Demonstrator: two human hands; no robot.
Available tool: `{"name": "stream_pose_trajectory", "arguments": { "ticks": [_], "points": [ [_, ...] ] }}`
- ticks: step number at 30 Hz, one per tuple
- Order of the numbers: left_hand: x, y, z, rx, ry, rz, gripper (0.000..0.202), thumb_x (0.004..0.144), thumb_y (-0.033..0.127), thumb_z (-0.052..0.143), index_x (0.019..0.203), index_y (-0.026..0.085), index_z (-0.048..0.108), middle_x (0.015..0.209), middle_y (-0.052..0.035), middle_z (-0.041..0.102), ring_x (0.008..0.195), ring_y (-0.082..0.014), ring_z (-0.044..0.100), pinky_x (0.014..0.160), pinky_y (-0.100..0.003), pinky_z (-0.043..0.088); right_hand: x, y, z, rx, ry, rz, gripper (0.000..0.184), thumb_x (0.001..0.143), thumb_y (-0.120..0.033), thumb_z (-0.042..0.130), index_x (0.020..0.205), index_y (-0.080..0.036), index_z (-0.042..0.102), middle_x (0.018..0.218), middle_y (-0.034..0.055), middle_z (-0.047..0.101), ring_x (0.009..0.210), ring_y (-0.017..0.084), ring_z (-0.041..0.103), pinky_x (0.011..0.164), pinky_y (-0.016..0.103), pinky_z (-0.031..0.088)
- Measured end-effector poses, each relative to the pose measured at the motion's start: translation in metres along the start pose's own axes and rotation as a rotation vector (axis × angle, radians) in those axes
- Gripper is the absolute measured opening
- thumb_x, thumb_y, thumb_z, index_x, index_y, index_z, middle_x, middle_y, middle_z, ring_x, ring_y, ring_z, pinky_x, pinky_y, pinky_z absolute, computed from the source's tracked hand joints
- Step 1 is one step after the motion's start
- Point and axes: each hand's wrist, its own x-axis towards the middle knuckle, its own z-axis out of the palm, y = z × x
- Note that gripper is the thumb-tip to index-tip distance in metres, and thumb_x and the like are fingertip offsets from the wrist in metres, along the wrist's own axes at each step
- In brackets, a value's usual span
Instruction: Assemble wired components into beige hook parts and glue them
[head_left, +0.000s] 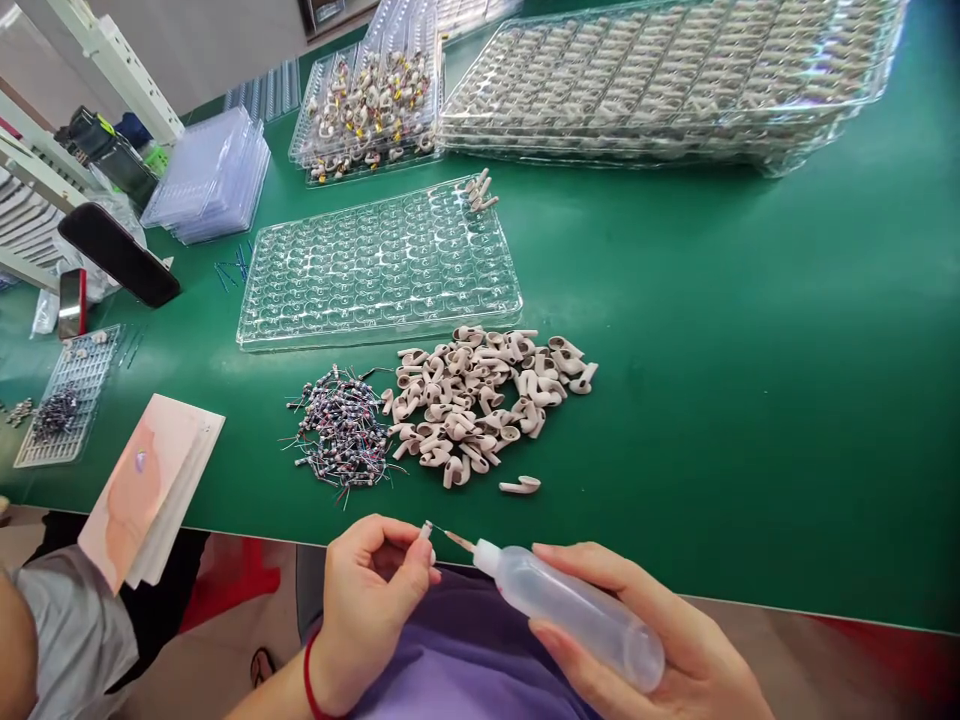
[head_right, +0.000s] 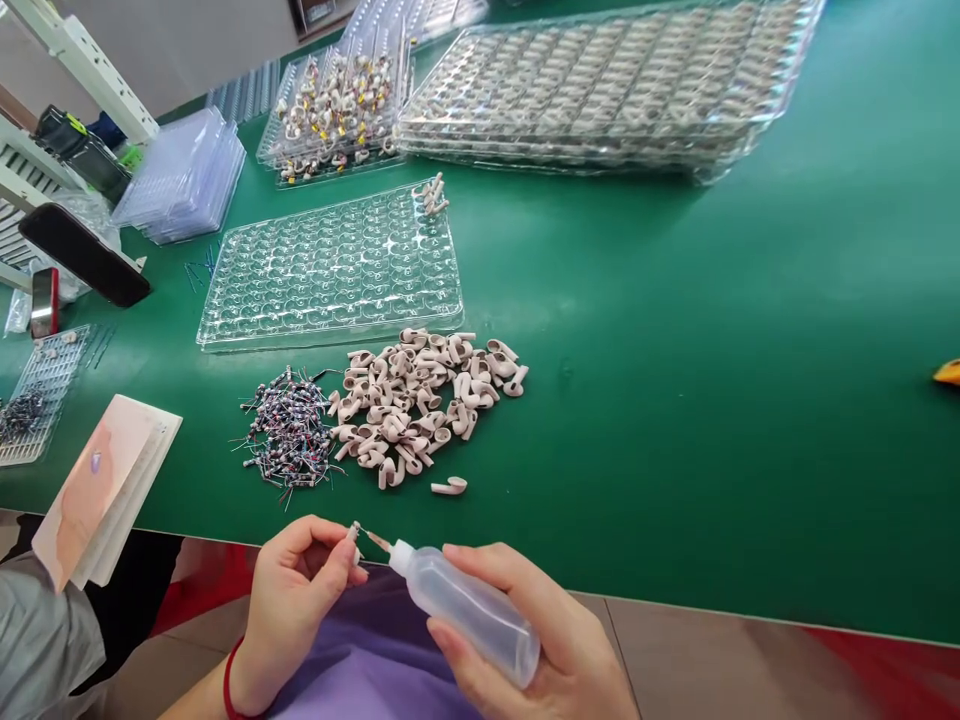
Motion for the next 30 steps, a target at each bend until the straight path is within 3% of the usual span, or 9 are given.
{"name": "stream_pose_trajectory", "arguments": {
  "ticks": [30],
  "points": [
    [-0.0011,0.0041,-0.0003,0.046,-0.012,0.019,0.016,0.078,0.031,0.072,0.074,0.016,0.069,0.069,-0.0031,0.069,0.058,-0.0170,0.071,0.053,-0.021,0.055,-0.0008,-0.0023,-0.0021,-0.054,-0.038,-0.011,0.025,0.086,-0.027,0.065,0.109,-0.025,0.059,0.090,0.0043,0.070,0.070,0.017,0.071,0.055,0.022,0.058]
  ]
}}
